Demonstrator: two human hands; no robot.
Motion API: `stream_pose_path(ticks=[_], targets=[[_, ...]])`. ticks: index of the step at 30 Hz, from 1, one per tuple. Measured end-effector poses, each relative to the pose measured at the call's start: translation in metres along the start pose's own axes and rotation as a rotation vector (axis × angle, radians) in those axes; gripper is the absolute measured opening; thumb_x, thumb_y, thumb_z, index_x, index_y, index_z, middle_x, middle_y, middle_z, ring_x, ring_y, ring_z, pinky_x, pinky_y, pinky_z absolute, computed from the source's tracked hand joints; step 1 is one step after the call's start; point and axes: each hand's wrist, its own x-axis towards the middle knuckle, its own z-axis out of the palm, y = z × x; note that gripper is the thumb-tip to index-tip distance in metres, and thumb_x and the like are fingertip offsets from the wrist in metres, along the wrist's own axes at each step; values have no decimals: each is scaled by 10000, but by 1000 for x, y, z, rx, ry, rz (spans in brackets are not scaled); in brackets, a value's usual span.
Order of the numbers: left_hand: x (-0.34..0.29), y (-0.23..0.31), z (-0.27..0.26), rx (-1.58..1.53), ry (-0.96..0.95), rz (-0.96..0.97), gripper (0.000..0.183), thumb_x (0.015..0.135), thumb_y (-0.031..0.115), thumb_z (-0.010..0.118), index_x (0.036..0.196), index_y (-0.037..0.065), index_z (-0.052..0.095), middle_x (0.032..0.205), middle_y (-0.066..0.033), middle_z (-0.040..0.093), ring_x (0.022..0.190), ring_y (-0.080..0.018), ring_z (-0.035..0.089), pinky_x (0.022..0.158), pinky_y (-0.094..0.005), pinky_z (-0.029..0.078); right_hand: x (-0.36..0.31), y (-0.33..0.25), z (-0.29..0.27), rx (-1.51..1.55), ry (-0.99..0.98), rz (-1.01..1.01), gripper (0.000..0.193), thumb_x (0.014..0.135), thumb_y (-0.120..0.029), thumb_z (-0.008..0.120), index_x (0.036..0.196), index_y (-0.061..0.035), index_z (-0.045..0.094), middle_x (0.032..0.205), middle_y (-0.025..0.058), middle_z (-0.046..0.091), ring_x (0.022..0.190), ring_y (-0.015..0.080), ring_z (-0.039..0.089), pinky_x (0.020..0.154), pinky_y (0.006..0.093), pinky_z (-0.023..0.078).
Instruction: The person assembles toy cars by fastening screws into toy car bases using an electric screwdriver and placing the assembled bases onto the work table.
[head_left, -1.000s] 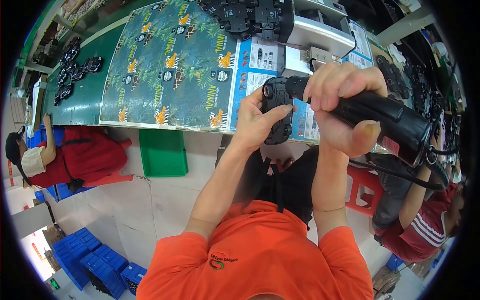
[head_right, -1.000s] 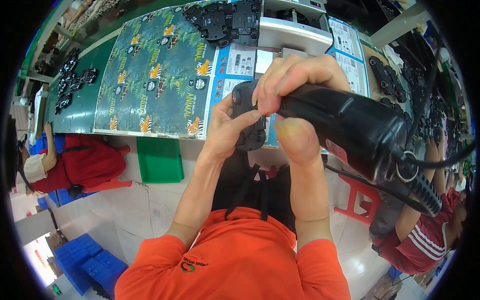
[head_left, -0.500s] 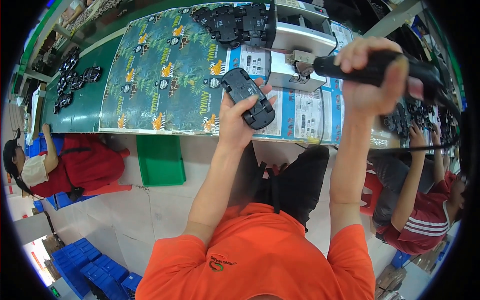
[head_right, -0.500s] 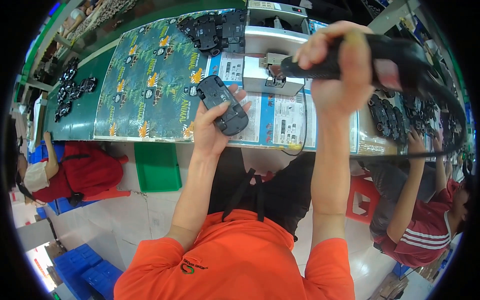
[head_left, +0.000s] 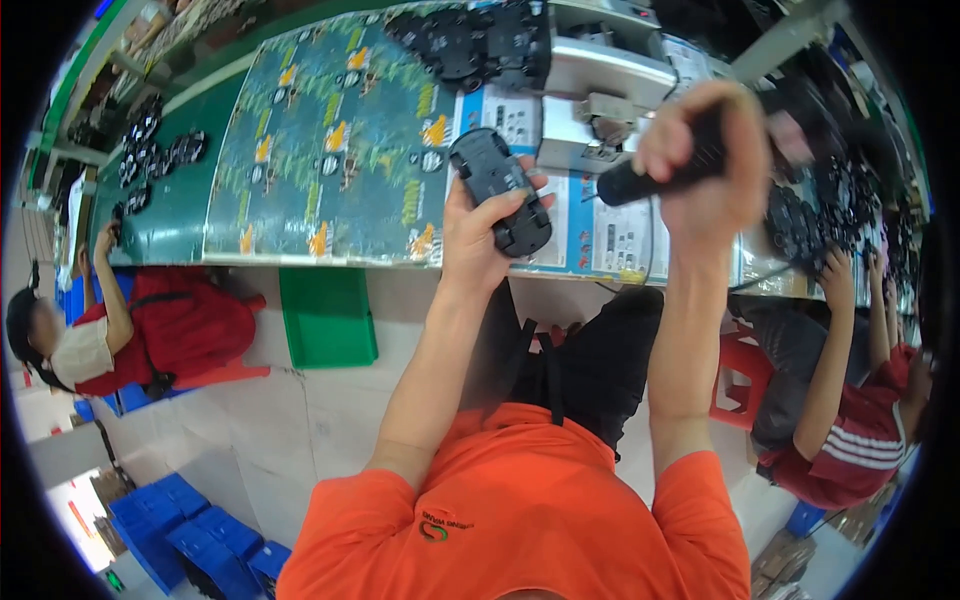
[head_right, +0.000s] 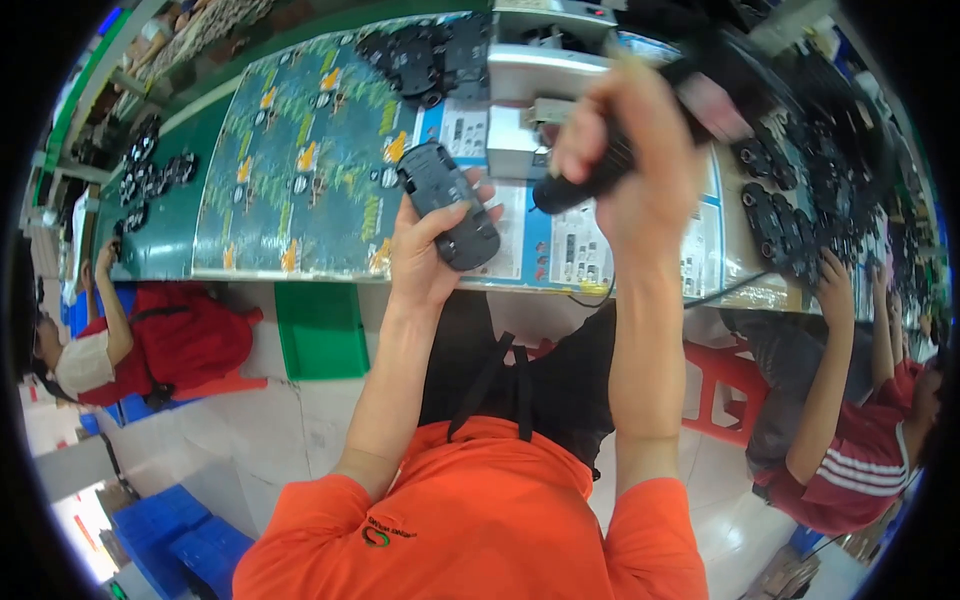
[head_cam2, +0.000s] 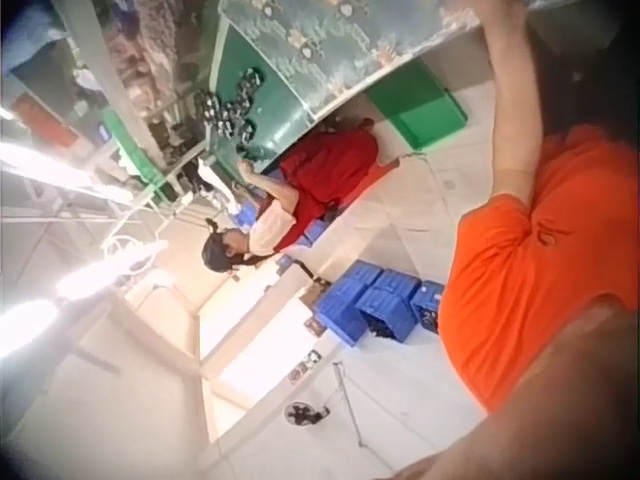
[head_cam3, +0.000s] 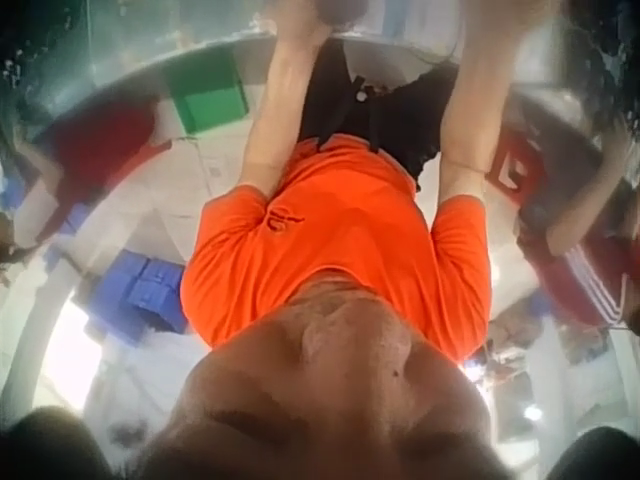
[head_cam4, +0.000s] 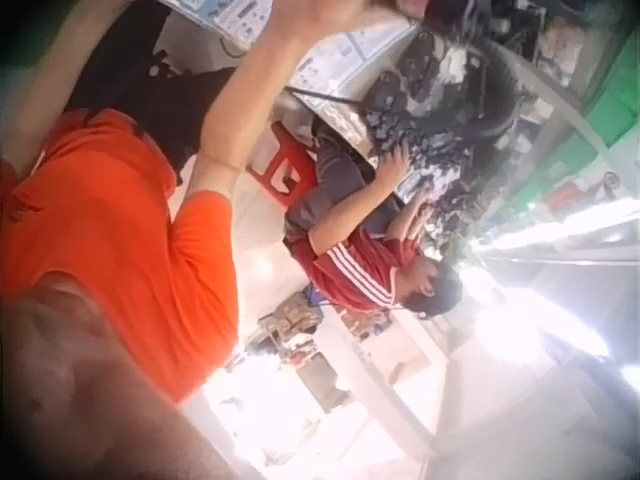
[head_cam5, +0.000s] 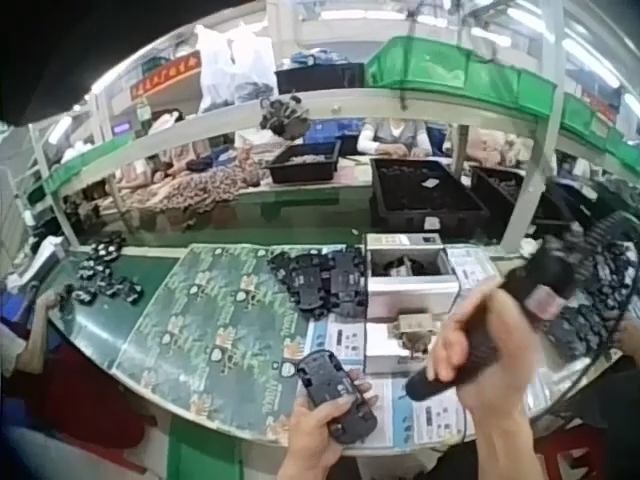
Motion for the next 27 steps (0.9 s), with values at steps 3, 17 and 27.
stream_pose_path(ticks=[3, 17, 27], targets=[[0, 2, 2, 24, -33, -18, 521, 818, -82, 608, 1299, 46, 456, 1205, -187, 595, 1073, -320, 640, 870, -492, 593, -28, -4, 4, 148, -160, -94, 426, 970, -430, 547, 1029, -12, 499, 702, 61, 514, 575, 170, 518, 544, 308, 463], [1, 5, 9, 6, 47, -58, 504, 766, -104, 619, 1242, -3, 490, 1121, -161, 631, 945, -260, 679, 802, -425, 614, -49, 33, 16, 88, -267, -73, 613, 824, -632, 683, 924, -53, 506, 663, 22, 528, 524, 135, 523, 524, 280, 480], [3, 6, 5, -35, 31, -93, 493, 786, -90, 634, 1248, 46, 533, 1139, -164, 650, 991, -274, 668, 862, -429, 569, -44, 34, 23, 40, -345, -68, 679, 707, -658, 782, 867, -59, 506, 631, 7, 528, 487, 123, 518, 482, 258, 480]])
